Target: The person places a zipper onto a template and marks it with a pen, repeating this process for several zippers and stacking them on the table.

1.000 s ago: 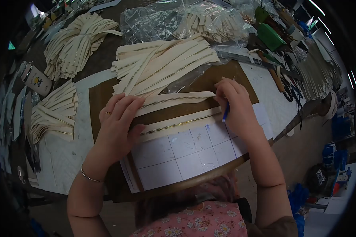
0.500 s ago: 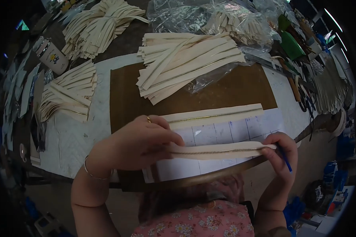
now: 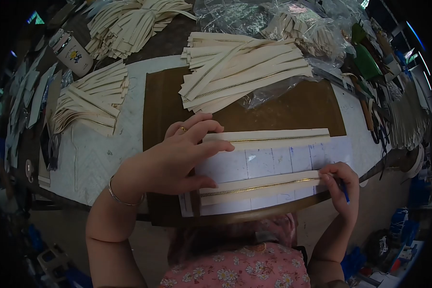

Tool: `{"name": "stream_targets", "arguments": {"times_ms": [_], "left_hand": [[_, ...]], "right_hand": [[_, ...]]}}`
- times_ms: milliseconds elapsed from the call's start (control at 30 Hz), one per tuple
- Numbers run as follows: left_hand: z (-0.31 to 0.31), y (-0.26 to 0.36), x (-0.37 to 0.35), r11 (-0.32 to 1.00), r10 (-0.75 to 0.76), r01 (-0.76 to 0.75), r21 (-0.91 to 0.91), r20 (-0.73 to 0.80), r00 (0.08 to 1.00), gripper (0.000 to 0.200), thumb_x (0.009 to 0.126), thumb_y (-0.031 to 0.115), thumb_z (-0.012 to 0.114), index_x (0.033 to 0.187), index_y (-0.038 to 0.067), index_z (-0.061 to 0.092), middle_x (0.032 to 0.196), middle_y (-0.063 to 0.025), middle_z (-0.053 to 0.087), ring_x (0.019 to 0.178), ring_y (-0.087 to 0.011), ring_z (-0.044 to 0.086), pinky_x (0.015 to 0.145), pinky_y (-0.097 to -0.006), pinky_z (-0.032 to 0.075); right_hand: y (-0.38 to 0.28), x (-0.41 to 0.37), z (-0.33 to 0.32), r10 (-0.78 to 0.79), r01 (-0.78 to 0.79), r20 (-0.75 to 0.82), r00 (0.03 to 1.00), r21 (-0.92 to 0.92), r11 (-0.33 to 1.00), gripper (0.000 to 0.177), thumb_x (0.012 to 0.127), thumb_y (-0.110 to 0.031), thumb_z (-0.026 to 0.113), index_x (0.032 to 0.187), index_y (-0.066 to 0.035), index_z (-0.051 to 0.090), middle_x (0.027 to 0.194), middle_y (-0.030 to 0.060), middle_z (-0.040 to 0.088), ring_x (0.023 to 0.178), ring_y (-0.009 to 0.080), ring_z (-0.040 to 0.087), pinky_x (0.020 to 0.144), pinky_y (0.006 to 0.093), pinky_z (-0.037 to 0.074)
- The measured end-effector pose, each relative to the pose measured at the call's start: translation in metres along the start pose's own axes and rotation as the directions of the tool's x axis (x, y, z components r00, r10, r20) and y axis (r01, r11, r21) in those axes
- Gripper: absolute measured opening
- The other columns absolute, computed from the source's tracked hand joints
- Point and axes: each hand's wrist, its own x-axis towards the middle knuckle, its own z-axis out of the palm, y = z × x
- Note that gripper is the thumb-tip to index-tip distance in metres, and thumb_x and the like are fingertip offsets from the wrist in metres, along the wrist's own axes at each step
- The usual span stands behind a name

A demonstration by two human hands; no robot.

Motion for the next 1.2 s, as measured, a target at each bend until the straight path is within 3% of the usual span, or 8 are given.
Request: {"name": "stream_targets", "arguments": {"times_ms": [67,400,600,700,900,967,1067,1200], "left_hand": [[0.001,-0.001,-0.001,1.000,-0.028,0.028,0.010,0.042,0.999,0.071,0.072,0.024,0.084,0.136,0.016,0.054,0.142,-0.0123,0.042,0.143,-0.0360,0.031,0.112,-0.0521,0.026],[0.002,0.003,-0.002,0.994,-0.045,0.036,0.105,0.080,0.996,0.083,0.069,0.033,0.088,0.141,0.014,0.051,0.146,-0.0151,0.039,0.146,-0.0368,0.026,0.112,-0.0510,0.027],[0.007,0.008,-0.005,0.988,-0.077,0.066,0.139,0.072,0.994,0.084,0.070,0.033,0.087,0.143,0.016,0.049,0.149,-0.0136,0.037,0.148,-0.0383,0.022,0.115,-0.0530,0.024],[0.004,0.012,-0.004,0.981,-0.102,0.085,0.176,0.091,0.991,0.083,0.070,0.032,0.087,0.143,0.018,0.050,0.150,-0.0126,0.037,0.149,-0.0396,0.021,0.116,-0.0529,0.024],[-0.001,0.017,-0.001,0.966,-0.175,0.142,0.217,0.140,0.975,0.087,0.067,0.040,0.087,0.144,0.021,0.051,0.152,-0.0128,0.037,0.150,-0.0419,0.019,0.117,-0.0528,0.022],[-0.003,0.020,0.001,0.953,-0.224,0.183,0.240,0.157,0.962,0.087,0.066,0.042,0.087,0.143,0.020,0.052,0.152,-0.0132,0.037,0.150,-0.0424,0.020,0.117,-0.0525,0.021],[-0.006,0.025,0.004,0.956,-0.237,0.200,0.215,0.162,0.958,0.083,0.069,0.036,0.086,0.143,0.021,0.052,0.150,-0.0129,0.038,0.150,-0.0428,0.020,0.116,-0.0526,0.022],[-0.006,0.028,0.007,0.956,-0.237,0.197,0.219,0.176,0.956,0.082,0.068,0.035,0.086,0.142,0.019,0.053,0.150,-0.0135,0.039,0.149,-0.0429,0.020,0.116,-0.0529,0.022]], "right_hand": [[0.000,-0.001,0.001,0.005,-0.005,-0.003,1.000,-0.017,1.000,0.006,0.089,-0.001,0.068,0.094,0.000,0.069,0.083,0.0073,0.065,0.074,0.0149,0.057,0.068,0.0267,0.045],[-0.005,0.000,0.003,-0.004,0.005,0.022,1.000,-0.034,0.999,0.007,0.089,-0.004,0.069,0.095,0.001,0.068,0.084,0.0073,0.065,0.075,0.0156,0.058,0.069,0.0271,0.046],[0.000,-0.001,0.005,0.133,-0.128,-0.085,0.988,0.062,0.990,0.023,0.089,-0.009,0.073,0.107,0.003,0.064,0.086,0.0076,0.065,0.078,0.0130,0.059,0.072,0.0257,0.048],[0.002,-0.001,0.003,0.149,-0.148,-0.069,0.986,0.013,0.989,0.028,0.087,-0.009,0.074,0.112,0.001,0.064,0.087,0.0076,0.064,0.079,0.0114,0.058,0.072,0.0248,0.048],[0.005,-0.002,0.009,0.127,-0.140,-0.118,0.985,-0.109,0.984,0.032,0.083,-0.009,0.077,0.112,-0.002,0.066,0.089,0.0118,0.066,0.080,0.0196,0.061,0.074,0.0298,0.050],[0.002,0.000,0.007,0.025,-0.052,-0.103,0.994,-0.268,0.962,0.031,0.081,-0.010,0.079,0.109,-0.003,0.066,0.092,0.0134,0.064,0.086,0.0233,0.060,0.078,0.0318,0.050],[0.002,-0.001,0.005,-0.073,-0.003,-0.192,0.979,-0.368,0.930,0.028,0.086,-0.015,0.075,0.108,-0.001,0.064,0.095,0.0067,0.059,0.085,0.0159,0.053,0.075,0.0324,0.046],[-0.006,-0.003,0.007,-0.089,0.060,-0.309,0.947,-0.100,0.993,0.028,0.099,-0.027,0.062,0.102,0.000,0.063,0.099,0.0081,0.057,0.090,0.0155,0.053,0.077,0.0322,0.047]]}}
